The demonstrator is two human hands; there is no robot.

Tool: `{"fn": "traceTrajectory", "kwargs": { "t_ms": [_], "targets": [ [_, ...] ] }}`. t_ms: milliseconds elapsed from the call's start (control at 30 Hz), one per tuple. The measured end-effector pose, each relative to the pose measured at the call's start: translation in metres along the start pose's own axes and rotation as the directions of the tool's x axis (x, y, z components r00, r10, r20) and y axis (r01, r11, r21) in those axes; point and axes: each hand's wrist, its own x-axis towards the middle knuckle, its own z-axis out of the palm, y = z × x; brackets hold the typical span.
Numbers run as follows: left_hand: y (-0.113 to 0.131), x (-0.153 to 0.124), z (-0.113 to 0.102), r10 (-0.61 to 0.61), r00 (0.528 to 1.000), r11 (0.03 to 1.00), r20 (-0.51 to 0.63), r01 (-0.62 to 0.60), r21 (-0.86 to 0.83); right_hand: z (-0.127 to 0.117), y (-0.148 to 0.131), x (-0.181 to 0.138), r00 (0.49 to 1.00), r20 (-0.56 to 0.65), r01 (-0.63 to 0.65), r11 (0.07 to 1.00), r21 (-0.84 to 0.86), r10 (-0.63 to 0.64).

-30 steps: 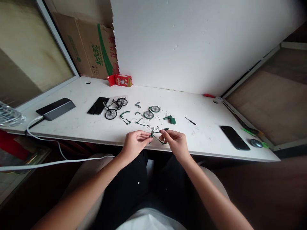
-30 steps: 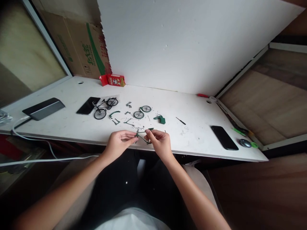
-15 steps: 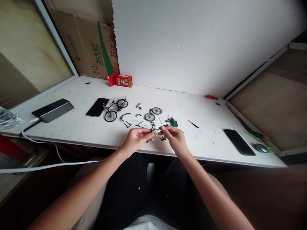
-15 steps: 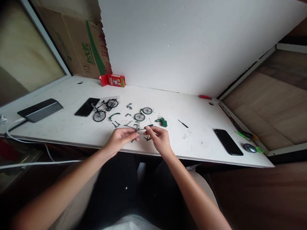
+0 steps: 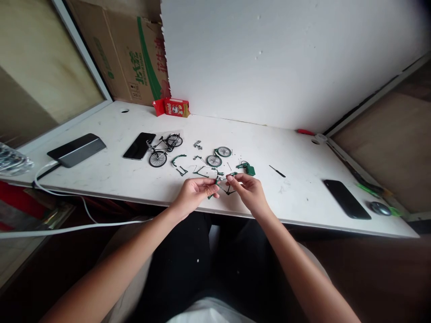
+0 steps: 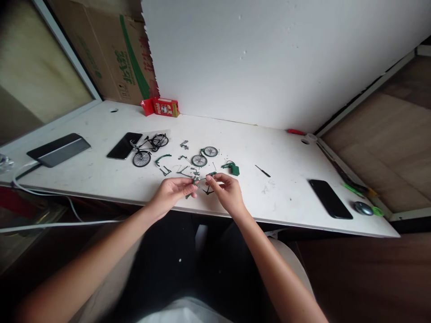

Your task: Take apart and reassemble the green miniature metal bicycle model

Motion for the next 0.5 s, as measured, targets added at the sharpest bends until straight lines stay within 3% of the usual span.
{"fn": "traceTrajectory", "kwargs": {
  "t_ms": [67,133,200,333,500],
  "targets": [
    [0.000,-0.001,0.002,-0.012,1.000,1.000,-0.007,0.012,-0.017,0.000,0.000,-0.004,0.986,-0.132,0.089,0.987,-0.132,-0.107],
    [0.000,-0.002,0.004,-0.019,1.000,0.999,-0.024,0.018,-0.040,0.001,-0.002,-0.009,0.910,-0.267,0.222,0.917,-0.331,-0.316],
    [0.000,-0.004,0.006,-0.015,0.999,0.998,-0.031,0.013,-0.057,0.003,-0.007,-0.015,0.850,-0.230,0.338,0.826,-0.451,-0.473],
    [0.000,-0.007,0.009,-0.001,1.000,0.998,0.020,0.002,-0.059,0.010,-0.011,-0.022,0.899,-0.079,0.383,0.860,-0.338,-0.431],
    [-0.001,-0.010,0.009,-0.005,0.999,0.992,0.037,0.010,-0.129,0.014,-0.002,-0.017,0.935,-0.109,0.328,0.940,-0.098,-0.337]
  ]
}}
